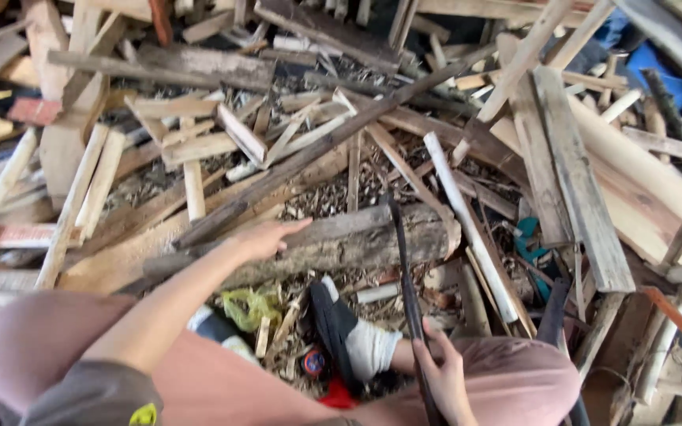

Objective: Processing a small log using a hand saw and a billhook while sitting on the floor.

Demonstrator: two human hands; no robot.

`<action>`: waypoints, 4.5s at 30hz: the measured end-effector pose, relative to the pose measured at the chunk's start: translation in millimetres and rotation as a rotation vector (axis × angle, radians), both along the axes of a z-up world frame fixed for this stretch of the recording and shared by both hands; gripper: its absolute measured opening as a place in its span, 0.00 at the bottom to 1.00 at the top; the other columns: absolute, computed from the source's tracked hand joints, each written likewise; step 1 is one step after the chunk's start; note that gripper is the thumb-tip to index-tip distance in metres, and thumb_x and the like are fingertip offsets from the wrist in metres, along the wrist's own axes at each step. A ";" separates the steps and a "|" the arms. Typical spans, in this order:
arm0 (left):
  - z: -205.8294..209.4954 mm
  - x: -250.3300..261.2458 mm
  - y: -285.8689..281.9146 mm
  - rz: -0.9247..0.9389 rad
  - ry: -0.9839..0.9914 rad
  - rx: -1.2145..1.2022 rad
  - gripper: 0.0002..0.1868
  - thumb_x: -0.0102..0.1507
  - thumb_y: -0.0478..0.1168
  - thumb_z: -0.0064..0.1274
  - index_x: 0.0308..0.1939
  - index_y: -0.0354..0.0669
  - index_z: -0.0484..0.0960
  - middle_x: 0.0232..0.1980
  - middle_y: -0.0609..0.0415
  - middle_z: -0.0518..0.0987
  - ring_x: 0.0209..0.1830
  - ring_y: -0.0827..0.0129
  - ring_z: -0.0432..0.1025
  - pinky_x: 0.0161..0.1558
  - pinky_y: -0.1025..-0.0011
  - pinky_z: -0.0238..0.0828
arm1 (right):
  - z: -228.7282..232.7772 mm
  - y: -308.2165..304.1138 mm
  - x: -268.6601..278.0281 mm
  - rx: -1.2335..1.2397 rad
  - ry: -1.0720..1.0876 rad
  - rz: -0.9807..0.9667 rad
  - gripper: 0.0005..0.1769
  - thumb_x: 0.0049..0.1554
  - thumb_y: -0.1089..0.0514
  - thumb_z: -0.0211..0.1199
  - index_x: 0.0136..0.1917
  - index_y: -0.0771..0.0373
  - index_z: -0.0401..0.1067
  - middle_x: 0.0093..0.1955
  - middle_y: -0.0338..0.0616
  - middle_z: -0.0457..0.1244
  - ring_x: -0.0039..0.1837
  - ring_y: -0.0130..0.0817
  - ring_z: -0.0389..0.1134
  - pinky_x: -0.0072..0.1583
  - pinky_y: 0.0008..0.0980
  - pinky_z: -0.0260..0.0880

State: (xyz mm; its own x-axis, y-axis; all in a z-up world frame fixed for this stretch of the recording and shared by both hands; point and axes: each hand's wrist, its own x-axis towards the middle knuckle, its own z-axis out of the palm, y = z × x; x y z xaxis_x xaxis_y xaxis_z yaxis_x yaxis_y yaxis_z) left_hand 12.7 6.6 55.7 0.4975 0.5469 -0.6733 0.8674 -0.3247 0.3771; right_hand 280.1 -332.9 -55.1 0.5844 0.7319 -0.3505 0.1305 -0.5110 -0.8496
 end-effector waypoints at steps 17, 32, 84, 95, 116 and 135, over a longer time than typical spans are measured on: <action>-65.2 -4.5 -1.6 -0.080 -0.072 0.192 0.61 0.58 0.13 0.38 0.77 0.89 0.41 0.80 0.35 0.36 0.61 0.57 0.69 0.41 0.79 0.74 | 49.2 6.8 -8.7 -0.030 0.147 0.021 0.30 0.56 0.63 0.65 0.72 0.62 0.68 0.30 0.52 0.68 0.23 0.33 0.61 0.24 0.31 0.58; -75.3 -0.3 3.7 -0.033 -0.089 0.087 0.52 0.65 0.20 0.34 0.78 0.88 0.44 0.66 0.45 0.57 0.45 0.69 0.66 0.39 0.77 0.67 | 141.1 32.9 -2.6 0.496 -0.182 0.061 0.24 0.56 0.71 0.60 0.66 0.69 0.63 0.43 0.58 0.70 0.29 0.35 0.71 0.27 0.26 0.76; -135.8 3.2 5.2 -0.484 -0.015 0.667 0.68 0.55 0.56 0.67 0.80 0.37 0.31 0.61 0.37 0.66 0.55 0.54 0.64 0.56 0.63 0.67 | 80.6 15.0 -9.5 0.021 -0.289 0.122 0.45 0.45 0.74 0.69 0.75 0.66 0.60 0.53 0.57 0.73 0.45 0.41 0.78 0.49 0.34 0.84; -98.0 13.0 32.6 -0.686 0.127 0.689 0.56 0.65 0.66 0.49 0.81 0.66 0.24 0.37 0.48 0.70 0.19 0.76 0.58 0.22 0.82 0.60 | 69.9 13.6 -8.0 -0.113 -0.162 0.194 0.43 0.48 0.69 0.67 0.76 0.54 0.61 0.46 0.47 0.75 0.37 0.30 0.72 0.40 0.28 0.71; -130.4 8.7 35.5 -0.383 -0.036 0.334 0.55 0.56 0.58 0.60 0.80 0.61 0.44 0.51 0.56 0.77 0.34 0.72 0.69 0.29 0.80 0.66 | 44.8 16.7 -0.4 -0.050 0.017 0.021 0.33 0.49 0.73 0.69 0.69 0.71 0.68 0.51 0.60 0.73 0.44 0.41 0.76 0.44 0.30 0.77; -142.2 3.7 37.6 -0.260 -0.149 0.277 0.51 0.52 0.50 0.63 0.76 0.60 0.53 0.64 0.57 0.75 0.49 0.64 0.76 0.42 0.69 0.76 | 36.9 9.7 3.5 -0.092 0.017 0.082 0.33 0.46 0.70 0.73 0.66 0.70 0.70 0.48 0.59 0.76 0.34 0.39 0.76 0.33 0.28 0.75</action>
